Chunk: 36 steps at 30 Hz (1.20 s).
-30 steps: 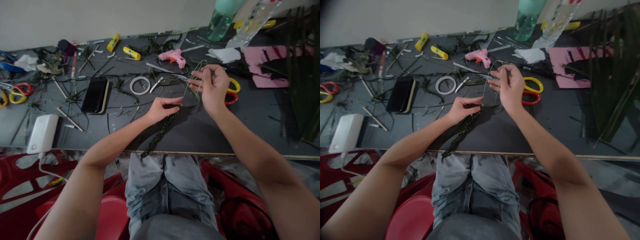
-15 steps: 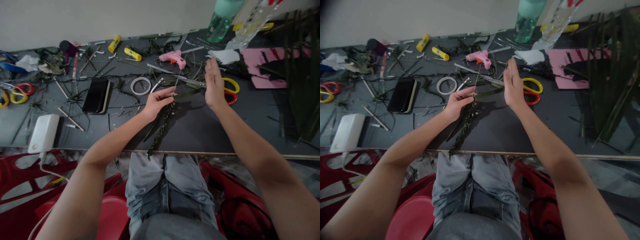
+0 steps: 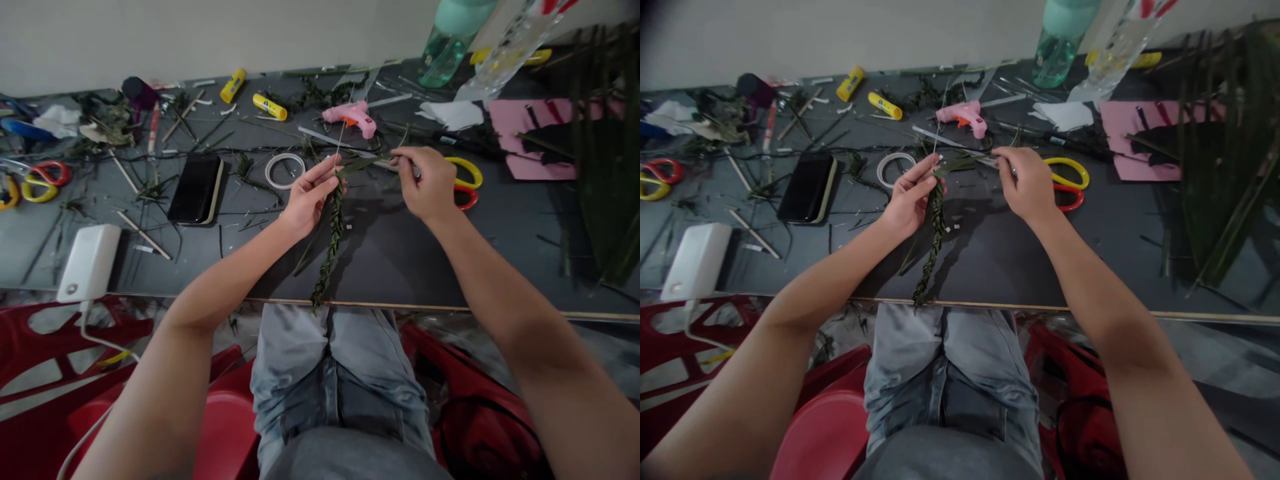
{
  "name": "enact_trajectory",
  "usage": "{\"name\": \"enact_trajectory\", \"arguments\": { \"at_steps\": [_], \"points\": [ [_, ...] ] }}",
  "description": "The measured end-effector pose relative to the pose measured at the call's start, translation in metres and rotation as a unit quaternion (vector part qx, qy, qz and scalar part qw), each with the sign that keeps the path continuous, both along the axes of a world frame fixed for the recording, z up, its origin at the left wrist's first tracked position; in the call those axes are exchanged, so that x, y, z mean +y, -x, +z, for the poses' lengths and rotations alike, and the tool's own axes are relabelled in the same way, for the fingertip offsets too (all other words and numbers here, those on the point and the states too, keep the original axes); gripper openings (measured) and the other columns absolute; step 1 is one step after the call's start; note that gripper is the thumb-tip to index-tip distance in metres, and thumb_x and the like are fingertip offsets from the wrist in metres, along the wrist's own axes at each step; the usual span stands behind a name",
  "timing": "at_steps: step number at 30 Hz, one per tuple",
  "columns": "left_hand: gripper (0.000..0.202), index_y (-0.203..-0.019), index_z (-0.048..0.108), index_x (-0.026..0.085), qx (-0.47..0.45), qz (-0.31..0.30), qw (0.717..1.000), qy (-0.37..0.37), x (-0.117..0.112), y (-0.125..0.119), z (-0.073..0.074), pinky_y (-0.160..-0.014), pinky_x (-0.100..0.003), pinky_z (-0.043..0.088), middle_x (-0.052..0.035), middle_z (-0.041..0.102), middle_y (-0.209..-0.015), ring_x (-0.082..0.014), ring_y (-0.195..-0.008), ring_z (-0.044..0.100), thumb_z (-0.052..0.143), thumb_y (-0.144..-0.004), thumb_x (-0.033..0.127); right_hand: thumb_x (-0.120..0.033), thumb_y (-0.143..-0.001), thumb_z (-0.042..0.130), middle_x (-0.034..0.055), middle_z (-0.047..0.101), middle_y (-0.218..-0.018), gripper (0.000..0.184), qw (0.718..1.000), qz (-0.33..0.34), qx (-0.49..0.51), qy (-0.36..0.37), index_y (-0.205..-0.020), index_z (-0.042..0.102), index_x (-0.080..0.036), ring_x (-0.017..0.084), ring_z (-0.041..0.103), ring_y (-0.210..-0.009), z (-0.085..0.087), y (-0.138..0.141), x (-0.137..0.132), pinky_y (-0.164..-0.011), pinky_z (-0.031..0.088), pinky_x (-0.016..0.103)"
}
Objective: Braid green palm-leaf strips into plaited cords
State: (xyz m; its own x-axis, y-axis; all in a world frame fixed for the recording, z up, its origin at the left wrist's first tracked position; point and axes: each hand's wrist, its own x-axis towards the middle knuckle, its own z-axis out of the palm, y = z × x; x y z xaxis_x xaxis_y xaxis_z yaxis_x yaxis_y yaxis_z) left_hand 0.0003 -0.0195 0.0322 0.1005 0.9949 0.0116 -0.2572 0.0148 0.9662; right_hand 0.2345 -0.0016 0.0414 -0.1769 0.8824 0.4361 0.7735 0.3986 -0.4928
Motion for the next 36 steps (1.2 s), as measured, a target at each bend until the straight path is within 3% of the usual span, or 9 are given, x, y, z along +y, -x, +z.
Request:
{"name": "enact_trajectory", "arguments": {
  "at_steps": [5, 10, 16, 20, 23, 25, 29, 32, 36],
  "points": [
    [0.043, -0.118, 0.071, 0.030, 0.013, -0.017, 1.000, 0.014, -0.005, -0.004, 0.002, -0.102, -0.043, 0.056, -0.0004, 0.074, -0.120, -0.0291, -0.128, 0.063, 0.081, -0.077, 0.038, -0.056, -0.103, 0.023, 0.0094, 0.073, -0.097, 0.052, 0.994, -0.073, 0.086, 0.011, -0.113, 0.064, -0.025, 0.027, 0.071, -0.097, -0.012, 0.008, 0.004, -0.090, 0.056, 0.049],
    [0.043, -0.114, 0.073, 0.028, 0.020, -0.031, 0.999, 0.007, -0.007, -0.010, -0.005, -0.105, -0.045, 0.055, -0.0038, 0.076, -0.115, -0.0295, -0.128, 0.063, 0.083, -0.074, 0.037, -0.067, -0.098, 0.034, 0.0050, 0.071, -0.081, 0.053, 0.977, -0.019, 0.198, 0.077, -0.107, 0.066, -0.025, 0.021, 0.069, -0.068, -0.020, 0.034, -0.006, -0.068, 0.058, 0.041],
    [0.045, -0.112, 0.075, 0.025, 0.025, -0.010, 1.000, -0.015, -0.003, -0.010, -0.022, -0.111, -0.044, 0.050, -0.0056, 0.077, -0.113, -0.0279, -0.130, 0.062, 0.086, -0.070, 0.036, -0.048, -0.095, 0.050, 0.0052, 0.073, -0.081, 0.034, 0.986, 0.049, 0.153, 0.049, -0.084, 0.072, -0.025, 0.022, 0.067, -0.072, -0.004, 0.053, -0.037, -0.073, 0.056, 0.040],
    [0.045, -0.110, 0.076, 0.024, 0.016, 0.000, 0.999, -0.029, -0.003, -0.011, -0.025, -0.112, -0.043, 0.050, -0.0057, 0.078, -0.113, -0.0275, -0.127, 0.064, 0.087, -0.067, 0.034, -0.056, -0.095, 0.048, 0.0050, 0.069, -0.077, 0.040, 0.985, 0.068, 0.151, 0.044, -0.086, 0.072, -0.025, 0.023, 0.066, -0.076, 0.002, 0.055, -0.046, -0.077, 0.055, 0.041],
    [0.047, -0.111, 0.075, 0.023, 0.014, 0.004, 1.000, -0.025, -0.006, -0.014, -0.025, -0.112, -0.044, 0.050, -0.0064, 0.077, -0.116, -0.0277, -0.128, 0.063, 0.088, -0.067, 0.032, -0.064, -0.094, 0.047, 0.0051, 0.068, -0.077, 0.047, 0.974, 0.033, 0.217, 0.056, -0.084, 0.070, -0.025, 0.022, 0.066, -0.074, -0.008, 0.058, -0.040, -0.076, 0.055, 0.041],
    [0.047, -0.112, 0.075, 0.024, 0.015, 0.010, 1.000, -0.012, -0.008, -0.015, -0.023, -0.113, -0.045, 0.050, -0.0062, 0.076, -0.117, -0.0276, -0.129, 0.062, 0.088, -0.067, 0.032, -0.065, -0.094, 0.046, 0.0034, 0.066, -0.074, 0.047, 0.945, 0.019, 0.309, 0.109, -0.087, 0.069, -0.025, 0.018, 0.062, -0.062, -0.017, 0.061, -0.031, -0.063, 0.054, 0.037],
    [0.048, -0.109, 0.076, 0.025, -0.006, 0.008, 1.000, -0.001, -0.010, -0.016, -0.022, -0.112, -0.046, 0.051, -0.0044, 0.078, -0.114, -0.0270, -0.123, 0.066, 0.090, -0.064, 0.037, -0.061, -0.087, 0.062, -0.0018, 0.062, -0.071, 0.037, 0.838, 0.038, 0.476, 0.264, -0.099, 0.065, -0.026, 0.011, 0.051, -0.050, -0.025, 0.061, -0.017, -0.043, 0.043, 0.026],
    [0.052, -0.107, 0.077, 0.024, -0.022, -0.003, 1.000, -0.016, -0.009, -0.015, -0.022, -0.111, -0.046, 0.051, -0.0045, 0.079, -0.109, -0.0272, -0.120, 0.069, 0.092, -0.061, 0.041, -0.045, -0.088, 0.069, -0.0039, 0.058, -0.070, 0.024, 0.779, 0.038, 0.531, 0.330, -0.094, 0.061, -0.023, 0.008, 0.051, -0.052, -0.017, 0.058, -0.016, -0.045, 0.043, 0.021],
    [0.054, -0.108, 0.078, 0.022, -0.023, -0.006, 0.999, -0.047, -0.007, -0.015, -0.023, -0.111, -0.047, 0.050, -0.0074, 0.079, -0.108, -0.0293, -0.120, 0.069, 0.093, -0.060, 0.040, -0.023, -0.093, 0.065, -0.0045, 0.054, -0.065, 0.017, 0.740, -0.015, 0.555, 0.381, -0.079, 0.059, -0.019, 0.005, 0.053, -0.055, -0.001, 0.058, -0.021, -0.051, 0.047, 0.015]
  ]
}}
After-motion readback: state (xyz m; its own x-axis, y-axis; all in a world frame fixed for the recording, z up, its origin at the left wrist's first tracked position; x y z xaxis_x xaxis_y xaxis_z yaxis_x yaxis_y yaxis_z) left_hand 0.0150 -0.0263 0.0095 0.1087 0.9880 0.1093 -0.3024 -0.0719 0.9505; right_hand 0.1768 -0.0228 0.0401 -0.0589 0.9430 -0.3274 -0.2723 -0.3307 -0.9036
